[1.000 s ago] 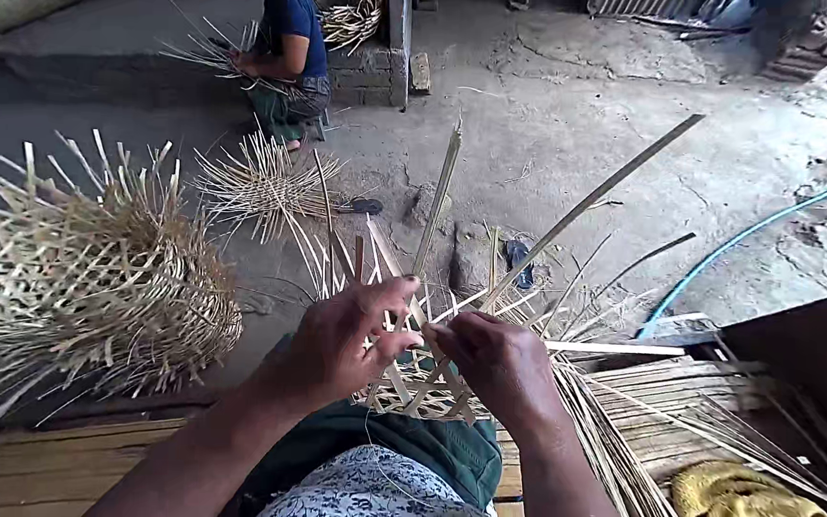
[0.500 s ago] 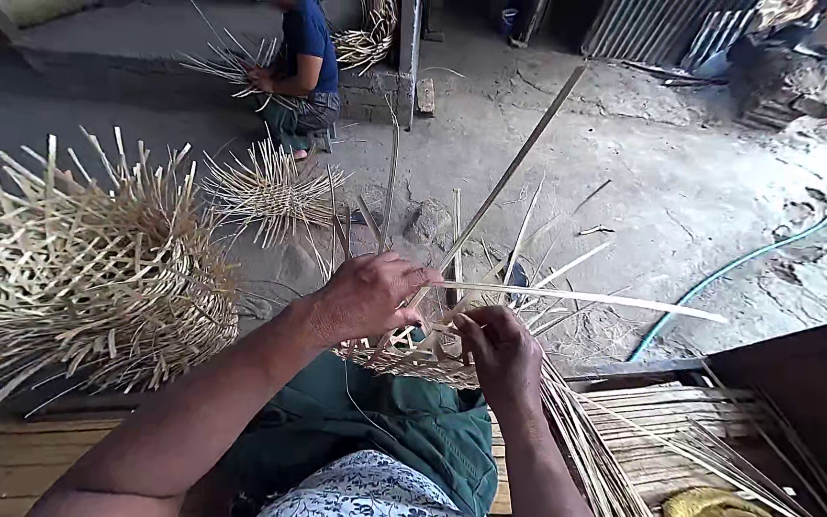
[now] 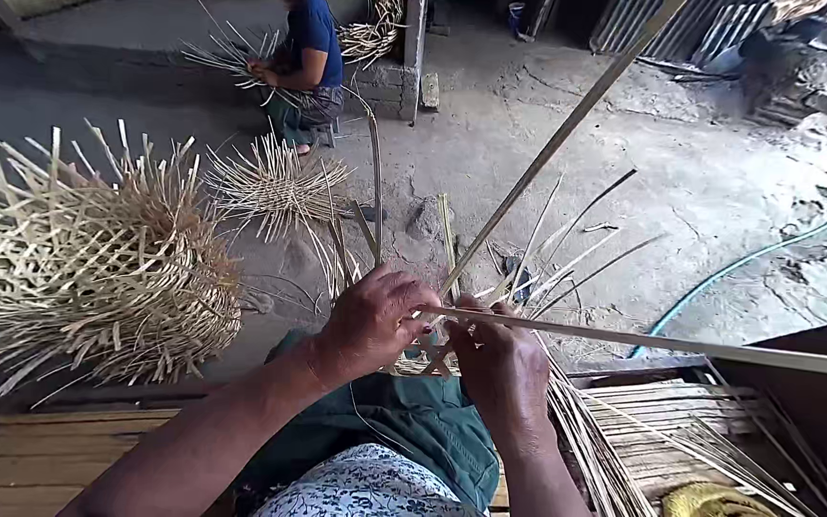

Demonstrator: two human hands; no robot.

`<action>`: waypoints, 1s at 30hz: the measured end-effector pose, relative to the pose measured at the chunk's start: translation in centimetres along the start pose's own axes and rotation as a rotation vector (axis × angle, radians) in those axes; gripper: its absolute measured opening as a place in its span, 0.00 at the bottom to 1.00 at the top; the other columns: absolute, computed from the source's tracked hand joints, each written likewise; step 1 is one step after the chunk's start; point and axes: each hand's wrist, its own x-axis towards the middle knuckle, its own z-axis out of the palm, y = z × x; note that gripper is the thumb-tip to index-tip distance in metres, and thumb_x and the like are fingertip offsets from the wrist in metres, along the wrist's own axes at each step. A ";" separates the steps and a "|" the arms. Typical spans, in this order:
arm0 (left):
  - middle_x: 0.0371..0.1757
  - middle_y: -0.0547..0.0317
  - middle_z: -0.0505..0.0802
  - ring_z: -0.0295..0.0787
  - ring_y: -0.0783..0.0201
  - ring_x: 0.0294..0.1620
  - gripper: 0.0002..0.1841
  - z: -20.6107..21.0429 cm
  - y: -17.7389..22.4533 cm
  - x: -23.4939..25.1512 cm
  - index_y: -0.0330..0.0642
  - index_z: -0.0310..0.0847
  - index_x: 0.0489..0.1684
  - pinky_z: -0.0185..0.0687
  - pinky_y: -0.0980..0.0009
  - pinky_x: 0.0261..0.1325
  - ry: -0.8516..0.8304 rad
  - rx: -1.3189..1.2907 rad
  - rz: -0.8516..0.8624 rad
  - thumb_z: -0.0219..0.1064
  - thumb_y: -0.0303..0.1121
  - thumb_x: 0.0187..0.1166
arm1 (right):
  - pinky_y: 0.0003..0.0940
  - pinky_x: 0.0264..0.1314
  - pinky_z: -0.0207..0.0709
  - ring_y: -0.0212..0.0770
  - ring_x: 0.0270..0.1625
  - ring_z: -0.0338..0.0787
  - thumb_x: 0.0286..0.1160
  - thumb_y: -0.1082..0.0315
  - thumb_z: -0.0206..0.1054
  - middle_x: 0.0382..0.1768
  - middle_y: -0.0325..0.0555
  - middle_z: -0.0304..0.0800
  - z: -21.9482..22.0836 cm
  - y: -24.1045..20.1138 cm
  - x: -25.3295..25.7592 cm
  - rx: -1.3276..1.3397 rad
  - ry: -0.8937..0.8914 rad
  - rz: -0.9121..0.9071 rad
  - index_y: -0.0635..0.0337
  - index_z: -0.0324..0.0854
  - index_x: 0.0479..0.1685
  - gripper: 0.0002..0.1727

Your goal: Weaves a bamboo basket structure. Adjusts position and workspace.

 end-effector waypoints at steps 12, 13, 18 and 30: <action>0.37 0.56 0.92 0.88 0.57 0.42 0.11 0.4 -4.4 -1.2 0.44 0.93 0.48 0.85 0.59 0.45 0.073 0.066 -0.059 0.66 0.28 0.74 | 0.30 0.51 0.93 0.33 0.46 0.96 0.73 0.72 0.74 0.47 0.45 0.96 2.8 2.6 0.6 0.855 -0.276 -0.110 0.67 0.89 0.55 0.14; 0.35 0.54 0.91 0.87 0.53 0.39 0.12 0.6 -4.3 -1.3 0.45 0.94 0.49 0.85 0.57 0.40 0.075 0.146 -0.036 0.65 0.28 0.76 | 0.29 0.50 0.92 0.34 0.46 0.95 0.76 0.68 0.72 0.48 0.46 0.95 2.4 1.7 0.1 0.597 -0.203 -0.195 0.66 0.88 0.60 0.17; 0.37 0.61 0.91 0.85 0.62 0.39 0.14 -0.6 -2.3 -0.9 0.49 0.94 0.53 0.83 0.62 0.41 -0.045 -0.014 -0.171 0.69 0.29 0.71 | 0.46 0.31 0.85 0.50 0.33 0.92 0.74 0.64 0.67 0.36 0.50 0.91 1.0 0.3 -0.2 -0.020 -0.116 -0.239 0.57 0.91 0.57 0.16; 0.39 0.63 0.93 0.90 0.74 0.37 0.08 -1.3 -3.3 -1.4 0.40 0.84 0.46 0.88 0.73 0.43 -0.122 -0.499 -0.258 0.61 0.34 0.87 | 0.50 0.20 0.72 0.48 0.20 0.85 0.85 0.52 0.59 0.14 0.44 0.80 -0.1 0.9 1.7 0.006 -0.276 -0.180 0.55 0.85 0.31 0.20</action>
